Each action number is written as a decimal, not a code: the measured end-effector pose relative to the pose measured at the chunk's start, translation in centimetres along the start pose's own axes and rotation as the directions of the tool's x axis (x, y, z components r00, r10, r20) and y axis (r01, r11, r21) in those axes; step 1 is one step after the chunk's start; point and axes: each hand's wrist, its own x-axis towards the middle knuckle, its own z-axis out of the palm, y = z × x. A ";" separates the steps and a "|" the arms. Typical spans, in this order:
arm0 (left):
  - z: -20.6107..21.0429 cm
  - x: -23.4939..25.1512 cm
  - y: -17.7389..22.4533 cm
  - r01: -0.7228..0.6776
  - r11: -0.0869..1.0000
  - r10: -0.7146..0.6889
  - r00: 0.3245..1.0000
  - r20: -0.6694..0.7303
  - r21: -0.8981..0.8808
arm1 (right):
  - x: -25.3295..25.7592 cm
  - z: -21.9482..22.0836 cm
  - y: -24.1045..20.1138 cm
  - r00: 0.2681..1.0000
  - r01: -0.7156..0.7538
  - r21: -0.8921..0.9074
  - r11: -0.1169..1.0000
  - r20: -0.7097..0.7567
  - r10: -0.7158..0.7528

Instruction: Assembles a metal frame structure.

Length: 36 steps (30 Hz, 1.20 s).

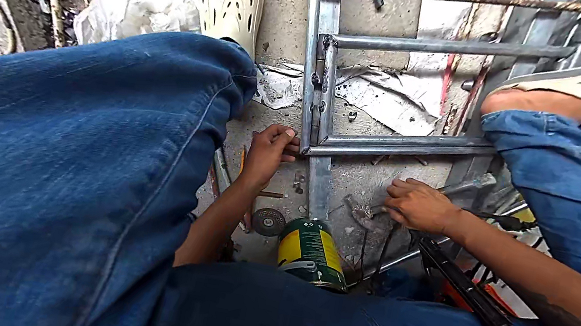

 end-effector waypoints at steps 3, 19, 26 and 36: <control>0.0 0.1 0.3 0.004 1.000 -0.004 1.000 -0.004 0.010 | 3.0 -2.5 -2.7 0.944 -0.038 -0.063 0.997 -0.330 0.015; -0.5 1.2 0.4 -0.035 0.999 0.036 0.999 -0.018 0.026 | 10.7 -6.0 -1.1 0.871 -0.361 0.086 0.929 -0.324 0.369; -0.7 1.8 -0.2 -0.256 0.944 0.256 0.966 0.029 0.210 | 8.7 -7.1 -1.7 0.886 -0.352 0.080 0.933 -0.293 0.360; -0.1 3.0 -1.0 -0.522 0.528 0.475 0.836 0.276 0.670 | 7.5 -7.0 -2.0 0.898 -0.328 0.040 0.944 -0.296 0.325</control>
